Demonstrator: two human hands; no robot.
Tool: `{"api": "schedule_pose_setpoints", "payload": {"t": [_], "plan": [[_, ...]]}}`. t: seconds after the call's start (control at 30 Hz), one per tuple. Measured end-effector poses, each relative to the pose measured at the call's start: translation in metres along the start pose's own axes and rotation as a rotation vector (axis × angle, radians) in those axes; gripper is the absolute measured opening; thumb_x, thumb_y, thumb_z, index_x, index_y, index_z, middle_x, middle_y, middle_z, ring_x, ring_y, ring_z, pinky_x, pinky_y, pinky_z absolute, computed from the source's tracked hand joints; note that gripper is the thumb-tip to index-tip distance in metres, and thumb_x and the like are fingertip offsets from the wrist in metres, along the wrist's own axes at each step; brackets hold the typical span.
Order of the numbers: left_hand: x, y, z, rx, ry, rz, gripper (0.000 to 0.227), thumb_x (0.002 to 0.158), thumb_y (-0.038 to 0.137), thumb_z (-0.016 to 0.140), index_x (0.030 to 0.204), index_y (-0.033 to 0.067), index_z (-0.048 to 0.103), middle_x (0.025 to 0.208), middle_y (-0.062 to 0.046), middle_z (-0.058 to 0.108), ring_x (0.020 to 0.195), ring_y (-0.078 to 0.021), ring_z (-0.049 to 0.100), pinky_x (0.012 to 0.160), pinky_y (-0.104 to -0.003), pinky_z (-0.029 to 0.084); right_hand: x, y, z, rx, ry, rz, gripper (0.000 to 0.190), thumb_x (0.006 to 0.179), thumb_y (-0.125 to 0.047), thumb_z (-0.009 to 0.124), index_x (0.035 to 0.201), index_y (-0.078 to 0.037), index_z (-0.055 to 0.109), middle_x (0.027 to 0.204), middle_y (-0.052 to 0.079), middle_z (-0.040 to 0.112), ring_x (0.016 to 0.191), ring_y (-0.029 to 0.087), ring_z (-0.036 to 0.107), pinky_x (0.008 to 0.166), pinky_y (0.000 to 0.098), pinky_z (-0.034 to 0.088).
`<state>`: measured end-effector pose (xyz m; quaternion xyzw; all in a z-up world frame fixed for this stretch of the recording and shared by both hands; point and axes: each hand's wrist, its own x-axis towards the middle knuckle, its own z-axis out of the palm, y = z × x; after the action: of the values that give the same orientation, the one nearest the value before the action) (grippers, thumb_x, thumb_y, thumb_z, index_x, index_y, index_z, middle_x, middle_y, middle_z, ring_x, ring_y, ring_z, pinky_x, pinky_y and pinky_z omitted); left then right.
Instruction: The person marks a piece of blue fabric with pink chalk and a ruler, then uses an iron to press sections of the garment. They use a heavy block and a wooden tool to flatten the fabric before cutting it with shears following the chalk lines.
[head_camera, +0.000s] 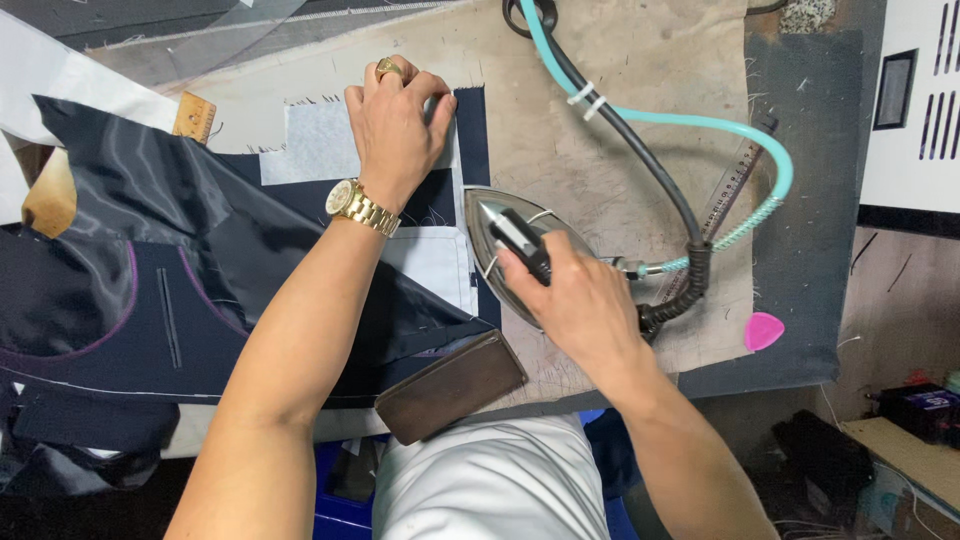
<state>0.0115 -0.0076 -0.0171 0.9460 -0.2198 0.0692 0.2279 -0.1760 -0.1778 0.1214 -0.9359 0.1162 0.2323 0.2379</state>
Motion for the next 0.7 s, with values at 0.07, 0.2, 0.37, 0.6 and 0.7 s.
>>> {"api": "schedule_pose_setpoints", "payload": {"t": [0.07,0.2,0.37,0.6,0.7], "plan": [[0.001,-0.002,0.002,-0.004,-0.033,-0.027,0.012,0.095,0.037,0.071,0.093,0.0263,0.075,0.096,-0.002,0.061,0.097,-0.0289,0.052,0.073,-0.046,0.035,0.007,-0.015,0.012,-0.103,0.171,-0.074,0.047,0.104,-0.054,0.057,0.099,-0.007,0.051,0.07,0.021,0.069,0.063,0.052,0.065,0.05,0.0619,0.045],[0.007,-0.006,0.003,-0.057,-0.079,-0.08,0.012,0.094,0.036,0.07,0.09,0.026,0.076,0.096,-0.002,0.06,0.096,-0.0286,0.052,0.073,-0.047,0.035,0.033,-0.037,0.014,-0.114,0.189,-0.002,0.049,0.106,-0.055,0.053,0.101,-0.007,0.046,0.075,0.02,0.069,0.068,0.051,0.066,0.051,0.0629,0.047],[0.006,-0.012,0.003,-0.107,-0.056,-0.043,0.016,0.097,0.033,0.063,0.09,0.023,0.074,0.094,-0.002,0.06,0.093,-0.028,0.054,0.071,-0.047,0.035,0.066,-0.049,-0.004,-0.076,0.241,0.056,0.048,0.109,-0.051,0.042,0.115,-0.004,0.046,0.077,0.026,0.07,0.069,0.057,0.064,0.056,0.066,0.046],[-0.071,0.024,-0.069,-0.211,0.117,0.081,0.02,0.096,0.003,0.063,0.114,0.0083,0.068,0.118,-0.012,0.064,0.107,-0.0347,0.06,0.092,-0.048,0.042,0.123,-0.035,-0.036,-0.158,0.224,0.009,0.052,0.113,-0.053,0.046,0.108,-0.001,0.047,0.08,0.033,0.068,0.074,0.062,0.061,0.062,0.0674,0.045],[-0.125,0.048,-0.104,-0.282,0.123,0.043,0.02,0.097,0.0,0.063,0.115,0.005,0.068,0.115,-0.012,0.065,0.107,-0.032,0.063,0.1,-0.052,0.043,0.139,-0.029,-0.052,-0.193,0.18,-0.06,0.055,0.116,-0.053,0.044,0.106,0.001,0.048,0.081,0.034,0.067,0.074,0.063,0.061,0.063,0.0674,0.045]]}}
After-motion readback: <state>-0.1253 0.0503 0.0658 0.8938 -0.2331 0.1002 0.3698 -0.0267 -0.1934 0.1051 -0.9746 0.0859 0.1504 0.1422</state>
